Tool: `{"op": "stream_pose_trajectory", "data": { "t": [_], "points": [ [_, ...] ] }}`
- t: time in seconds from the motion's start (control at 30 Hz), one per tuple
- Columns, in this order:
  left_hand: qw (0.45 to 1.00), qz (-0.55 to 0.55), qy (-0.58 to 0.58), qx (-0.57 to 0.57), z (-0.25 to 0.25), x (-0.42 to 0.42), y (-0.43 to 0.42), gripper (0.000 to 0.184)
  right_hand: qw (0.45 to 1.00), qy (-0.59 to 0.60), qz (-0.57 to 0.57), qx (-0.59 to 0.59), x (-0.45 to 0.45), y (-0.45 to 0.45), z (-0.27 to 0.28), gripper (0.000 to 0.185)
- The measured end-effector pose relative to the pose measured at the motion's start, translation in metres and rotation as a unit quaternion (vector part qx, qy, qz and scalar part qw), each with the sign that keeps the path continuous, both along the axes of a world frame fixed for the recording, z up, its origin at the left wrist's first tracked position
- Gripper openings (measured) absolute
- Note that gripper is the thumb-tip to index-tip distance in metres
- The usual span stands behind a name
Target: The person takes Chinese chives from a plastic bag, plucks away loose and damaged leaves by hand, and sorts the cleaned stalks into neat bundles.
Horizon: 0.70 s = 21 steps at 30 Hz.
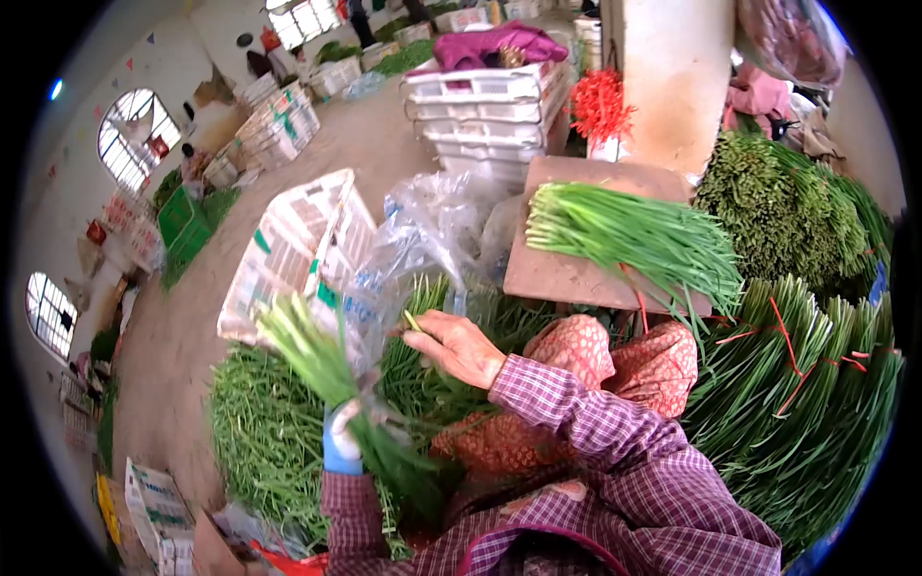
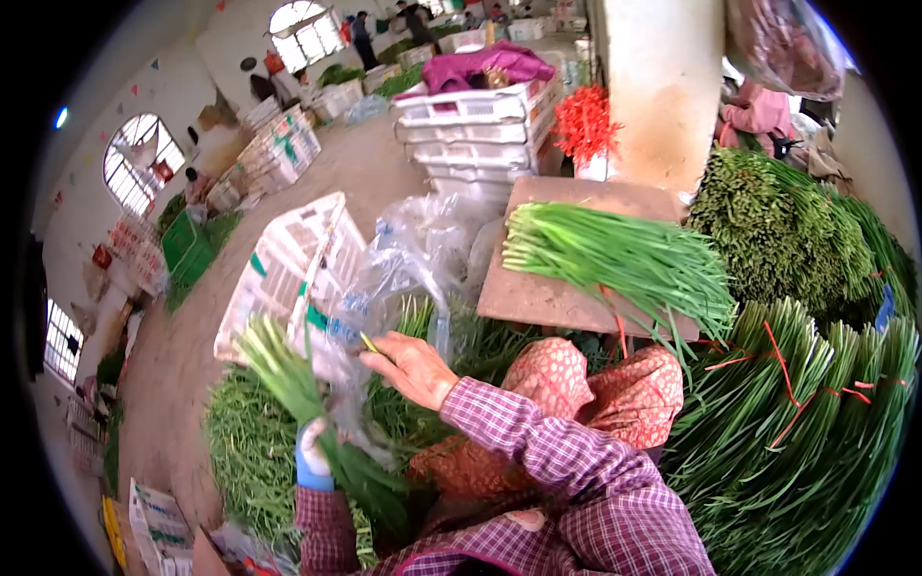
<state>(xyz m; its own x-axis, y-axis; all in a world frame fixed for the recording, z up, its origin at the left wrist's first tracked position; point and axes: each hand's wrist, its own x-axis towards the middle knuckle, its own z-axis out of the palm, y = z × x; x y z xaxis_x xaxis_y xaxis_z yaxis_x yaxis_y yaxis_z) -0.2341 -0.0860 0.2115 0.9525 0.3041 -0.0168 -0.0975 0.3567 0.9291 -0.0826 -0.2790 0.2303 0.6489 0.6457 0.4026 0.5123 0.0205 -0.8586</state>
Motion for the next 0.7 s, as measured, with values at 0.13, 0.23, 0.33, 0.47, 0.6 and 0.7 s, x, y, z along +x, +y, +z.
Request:
{"op": "stream_pose_trajectory", "data": {
  "t": [0.13, 0.23, 0.33, 0.47, 0.6, 0.7],
  "points": [
    [0.999, -0.025, 0.001, -0.036, -0.014, 0.023, -0.017, 0.068, 0.949, 0.299, 0.085, 0.051, -0.017, 0.013, -0.008, 0.048],
    [0.999, -0.024, -0.018, -0.027, -0.020, 0.034, -0.032, 0.062, 0.932, 0.328, 0.143, 0.051, -0.012, 0.009, -0.018, 0.051],
    [1.000, 0.002, 0.005, -0.025, -0.006, 0.036, -0.053, 0.053, 0.933, 0.331, 0.122, 0.067, -0.012, 0.010, -0.030, 0.053],
    [1.000, 0.015, 0.008, -0.014, -0.009, 0.040, -0.054, 0.034, 0.974, 0.212, 0.074, 0.019, -0.011, 0.012, -0.038, 0.051],
    [0.997, 0.068, 0.019, -0.019, -0.010, 0.044, -0.058, 0.032, 0.998, 0.057, -0.032, 0.002, -0.024, 0.019, -0.040, 0.045],
    [0.995, 0.091, 0.028, -0.015, -0.009, 0.045, -0.061, 0.037, 0.998, 0.036, -0.048, 0.023, -0.028, 0.021, -0.044, 0.038]
  ]
}}
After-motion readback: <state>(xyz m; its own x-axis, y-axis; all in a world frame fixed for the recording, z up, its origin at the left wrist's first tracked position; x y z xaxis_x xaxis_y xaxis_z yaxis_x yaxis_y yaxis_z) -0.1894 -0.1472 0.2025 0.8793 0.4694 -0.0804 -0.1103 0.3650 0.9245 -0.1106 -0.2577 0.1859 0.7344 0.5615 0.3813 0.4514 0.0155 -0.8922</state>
